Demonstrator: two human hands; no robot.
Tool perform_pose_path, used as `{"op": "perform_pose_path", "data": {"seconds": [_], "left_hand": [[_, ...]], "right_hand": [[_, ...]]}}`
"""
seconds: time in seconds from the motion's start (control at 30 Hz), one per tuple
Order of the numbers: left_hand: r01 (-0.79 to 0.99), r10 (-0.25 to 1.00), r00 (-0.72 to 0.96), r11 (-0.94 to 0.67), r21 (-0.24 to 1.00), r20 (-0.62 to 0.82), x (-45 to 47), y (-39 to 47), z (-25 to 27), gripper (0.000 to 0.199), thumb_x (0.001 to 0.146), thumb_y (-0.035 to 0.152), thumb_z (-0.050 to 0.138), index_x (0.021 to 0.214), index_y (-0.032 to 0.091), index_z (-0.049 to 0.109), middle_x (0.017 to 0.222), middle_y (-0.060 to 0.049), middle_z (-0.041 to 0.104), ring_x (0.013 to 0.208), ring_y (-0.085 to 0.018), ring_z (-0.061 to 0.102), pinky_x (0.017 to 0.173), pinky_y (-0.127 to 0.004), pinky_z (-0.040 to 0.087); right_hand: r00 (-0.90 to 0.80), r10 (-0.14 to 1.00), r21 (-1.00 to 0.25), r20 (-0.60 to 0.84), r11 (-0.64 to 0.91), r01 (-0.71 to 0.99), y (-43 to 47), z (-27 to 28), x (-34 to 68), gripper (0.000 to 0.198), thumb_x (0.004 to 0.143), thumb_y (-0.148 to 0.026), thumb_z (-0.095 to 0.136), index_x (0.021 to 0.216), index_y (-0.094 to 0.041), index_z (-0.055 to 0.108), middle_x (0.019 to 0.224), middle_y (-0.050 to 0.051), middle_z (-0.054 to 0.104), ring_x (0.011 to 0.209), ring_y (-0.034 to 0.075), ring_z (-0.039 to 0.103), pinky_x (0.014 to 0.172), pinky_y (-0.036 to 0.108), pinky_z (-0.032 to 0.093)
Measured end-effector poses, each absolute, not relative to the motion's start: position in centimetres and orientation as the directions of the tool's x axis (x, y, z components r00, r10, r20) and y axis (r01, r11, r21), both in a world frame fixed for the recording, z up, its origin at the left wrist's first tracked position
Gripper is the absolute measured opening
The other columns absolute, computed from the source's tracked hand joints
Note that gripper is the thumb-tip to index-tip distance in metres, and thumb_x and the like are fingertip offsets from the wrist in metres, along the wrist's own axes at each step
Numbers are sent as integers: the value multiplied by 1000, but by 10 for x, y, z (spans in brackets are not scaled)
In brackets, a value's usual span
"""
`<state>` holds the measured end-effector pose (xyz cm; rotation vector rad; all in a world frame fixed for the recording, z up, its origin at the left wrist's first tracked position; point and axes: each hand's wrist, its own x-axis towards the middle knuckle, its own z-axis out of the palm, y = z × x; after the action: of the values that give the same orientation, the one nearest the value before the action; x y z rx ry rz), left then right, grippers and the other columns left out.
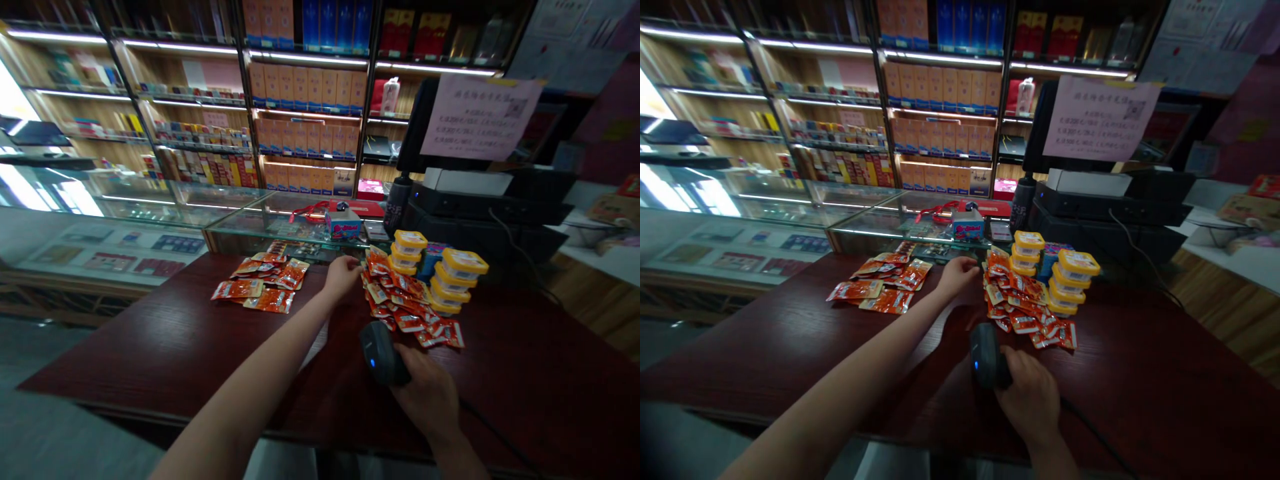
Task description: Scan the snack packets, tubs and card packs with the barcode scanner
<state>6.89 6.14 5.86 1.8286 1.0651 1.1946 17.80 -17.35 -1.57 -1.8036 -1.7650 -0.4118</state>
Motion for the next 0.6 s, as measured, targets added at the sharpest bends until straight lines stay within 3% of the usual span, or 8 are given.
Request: {"op": "perform_pose_path", "data": {"seconds": [0.03, 0.1, 0.2, 0.3, 0.4, 0.5, 0.6], "left_hand": [[281, 924, 209, -371, 885, 320, 80, 65, 60, 10, 67, 24, 71, 70, 15, 71, 67, -6, 68, 67, -18, 62, 69, -28, 48], [321, 957, 154, -283, 904, 245, 98, 71, 61, 24, 66, 33, 73, 54, 15, 64, 52, -4, 60, 60, -17, 60, 63, -26, 45], [287, 981, 119, -183, 940, 154, 115, 78, 60, 34, 57, 36, 80, 44, 16, 55, 42, -2, 51, 56, -17, 58, 57, -25, 43], [126, 986, 161, -68, 990, 47, 123, 80, 58, 32, 52, 29, 83, 47, 16, 55, 42, -1, 51, 52, -16, 58, 54, -25, 43], [-41, 969, 245, 26, 999, -16, 117, 77, 58, 30, 56, 28, 82, 51, 14, 56, 45, -1, 54, 47, -12, 54, 50, -24, 44], [-191, 962, 272, 51, 980, 3, 94, 68, 58, 30, 60, 28, 80, 54, 14, 54, 50, 1, 55, 47, -9, 54, 52, -24, 49], [-342, 971, 233, 24, 939, 60, 60, 52, 50, 37, 54, 27, 84, 57, 15, 49, 52, 5, 53, 49, -9, 55, 58, -29, 55]], "right_hand": [[79, 804, -186, 590, 39, 982, -173, -16, 178, 32, 74, -16, 55, 106, -21, 56, 88, 4, 68, 79, 21, 64, 70, 31, 43], [83, 804, -189, 588, 37, 981, -173, -15, 178, 33, 72, -14, 55, 105, -21, 56, 85, 3, 67, 78, 20, 63, 70, 31, 43], [84, 806, -190, 586, 37, 981, -172, -15, 178, 37, 69, -12, 54, 105, -21, 55, 84, 3, 66, 78, 21, 63, 71, 31, 43], [84, 803, -199, 590, 43, 979, -172, -14, 178, 38, 69, -12, 53, 106, -21, 55, 85, 3, 67, 78, 21, 63, 71, 31, 43], [95, 806, -214, 585, 40, 976, -172, -14, 178, 36, 71, -13, 54, 106, -20, 55, 86, 3, 67, 79, 21, 63, 71, 32, 44], [94, 803, -216, 588, 44, 975, -173, -14, 178, 35, 72, -14, 53, 106, -20, 56, 89, 4, 68, 80, 21, 64, 72, 31, 45], [98, 800, -218, 592, 42, 975, -173, -15, 178, 36, 70, -14, 53, 106, -20, 57, 94, 6, 69, 82, 21, 65, 72, 31, 45]]}}
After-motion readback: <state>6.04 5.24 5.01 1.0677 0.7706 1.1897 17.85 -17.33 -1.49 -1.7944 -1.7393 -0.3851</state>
